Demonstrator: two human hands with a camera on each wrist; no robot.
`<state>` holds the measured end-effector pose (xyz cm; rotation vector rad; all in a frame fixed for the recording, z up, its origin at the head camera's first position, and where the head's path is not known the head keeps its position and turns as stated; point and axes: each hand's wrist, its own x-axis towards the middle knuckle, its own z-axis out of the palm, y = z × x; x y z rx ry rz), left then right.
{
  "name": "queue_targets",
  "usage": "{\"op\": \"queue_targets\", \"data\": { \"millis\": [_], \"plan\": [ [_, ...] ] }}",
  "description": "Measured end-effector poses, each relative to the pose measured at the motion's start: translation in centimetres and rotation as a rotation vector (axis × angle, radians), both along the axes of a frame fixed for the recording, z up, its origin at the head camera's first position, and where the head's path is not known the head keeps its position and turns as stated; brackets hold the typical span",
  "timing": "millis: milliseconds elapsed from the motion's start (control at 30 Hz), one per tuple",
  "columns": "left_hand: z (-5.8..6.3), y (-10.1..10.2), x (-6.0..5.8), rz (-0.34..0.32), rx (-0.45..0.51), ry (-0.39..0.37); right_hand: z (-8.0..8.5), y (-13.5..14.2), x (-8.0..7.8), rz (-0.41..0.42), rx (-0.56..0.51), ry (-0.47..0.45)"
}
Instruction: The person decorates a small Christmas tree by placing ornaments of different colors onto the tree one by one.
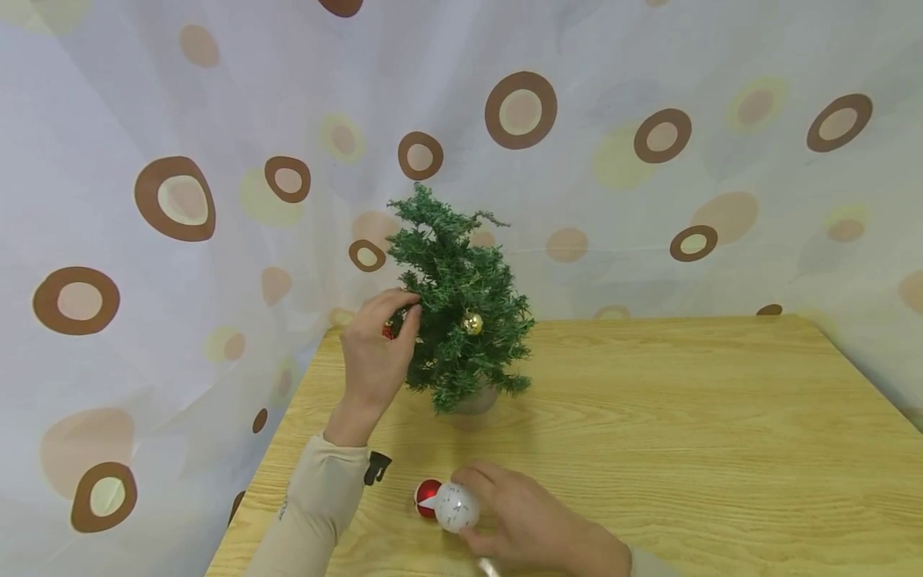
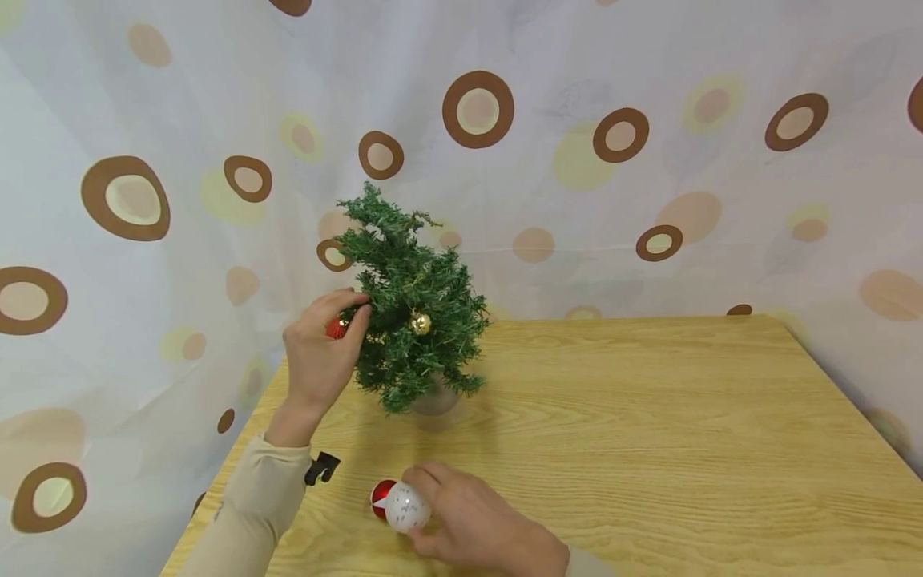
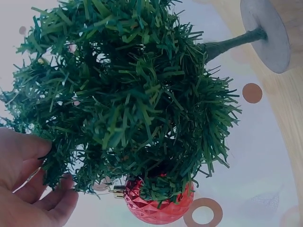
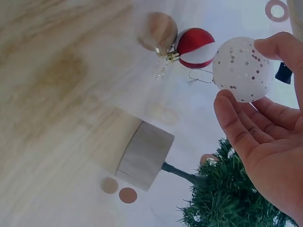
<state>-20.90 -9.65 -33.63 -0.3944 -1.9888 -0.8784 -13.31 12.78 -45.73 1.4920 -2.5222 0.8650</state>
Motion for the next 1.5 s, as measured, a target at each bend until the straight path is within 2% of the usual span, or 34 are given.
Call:
{"op": "queue_targets", "data": {
  "millis": [400, 533, 700, 1000, 1267, 1500],
  "plan": [
    [0.0, -0.8, -0.4, 0.045, -0.008, 0.002, 1.8, 0.6, -0.6, -0.051, -0.095, 0.122],
    [-0.1, -1.2, -0.7, 0.06, -0.013, 0.008, 2.7, 1.1, -1.1, -0.061, -0.163, 0.135],
    [0.0, -1.8, -1.1, 0.065, -0.011, 0.01, 3.9, 1.9, -1.7, -0.076, -0.226, 0.107],
    [-0.2, -3.1, -1.7, 0.086, 0.029, -0.043, 5.2, 3.2, -2.7, -0.115, -0.308, 0.158],
    [-0.1, -3.8, -1.8, 0.106, 0.036, -0.102, 5.8, 4.3, -3.5, -0.132, -0.385, 0.186],
    [0.0, -3.9, -1.6, 0.1, 0.035, -0.114, 6.4, 4.8, -3.7, -0.175, -0.407, 0.186]
  ]
}}
